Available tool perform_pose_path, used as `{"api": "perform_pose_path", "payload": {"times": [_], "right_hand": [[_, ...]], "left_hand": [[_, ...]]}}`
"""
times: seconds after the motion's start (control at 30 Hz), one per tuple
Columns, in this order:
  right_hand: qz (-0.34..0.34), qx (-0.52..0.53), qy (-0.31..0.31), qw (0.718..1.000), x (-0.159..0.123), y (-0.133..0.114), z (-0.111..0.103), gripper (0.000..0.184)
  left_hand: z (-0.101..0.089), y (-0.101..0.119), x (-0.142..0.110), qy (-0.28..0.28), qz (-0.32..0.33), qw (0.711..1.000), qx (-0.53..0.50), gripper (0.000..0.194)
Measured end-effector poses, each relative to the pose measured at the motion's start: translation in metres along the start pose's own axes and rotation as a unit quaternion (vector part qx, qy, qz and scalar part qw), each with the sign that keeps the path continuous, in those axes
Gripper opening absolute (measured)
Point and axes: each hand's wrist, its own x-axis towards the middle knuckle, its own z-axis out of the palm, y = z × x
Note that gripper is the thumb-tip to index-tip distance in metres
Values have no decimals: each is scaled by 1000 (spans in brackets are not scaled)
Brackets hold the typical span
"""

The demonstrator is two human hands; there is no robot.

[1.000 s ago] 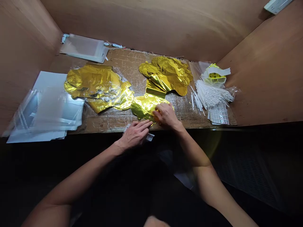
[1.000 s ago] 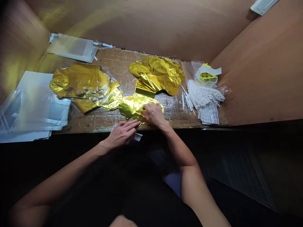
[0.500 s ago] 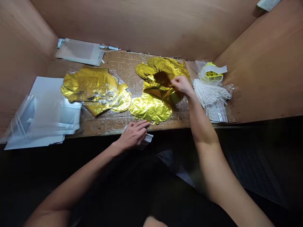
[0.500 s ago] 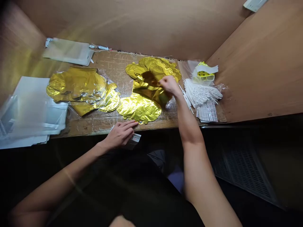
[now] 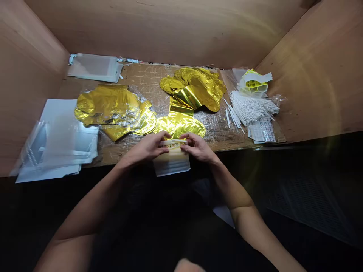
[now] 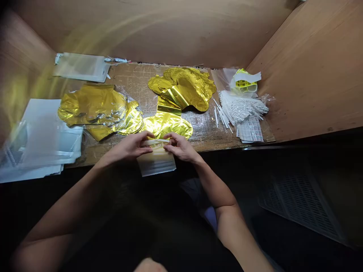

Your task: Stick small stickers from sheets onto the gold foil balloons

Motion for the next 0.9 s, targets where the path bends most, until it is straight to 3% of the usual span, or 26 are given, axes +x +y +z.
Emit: {"api": "perform_pose_path", "payload": {"times": [0.17,0.27,0.37,0.47,0.63,0.8,0.9], "right_hand": [[5,-65,-21,998,-3,-15,-17,44],[-13,-73,4,997,-2,-19,-15,29],[-12,-92,7,996,-2,-19,-12,38],[-14,-123,7,992,-3,-17,-12,44],[3,-75,20,997,-6,-16,-12,38],[66,-44,-33,996,-6,-14,-14,45],[14,-131,-4,991,-4,-14,-16,41]], "left_hand": [[-10,6,-2,-33,-28,995,-87,39],[-11,13,-4,-57,-39,989,-133,34],[-13,15,-7,-62,-51,983,-164,35],[-14,14,-10,-41,-52,984,-167,37],[-10,10,-12,-16,-69,977,-202,40],[0,5,-15,60,-100,960,-253,46],[5,6,-15,80,-96,962,-242,45]]}}
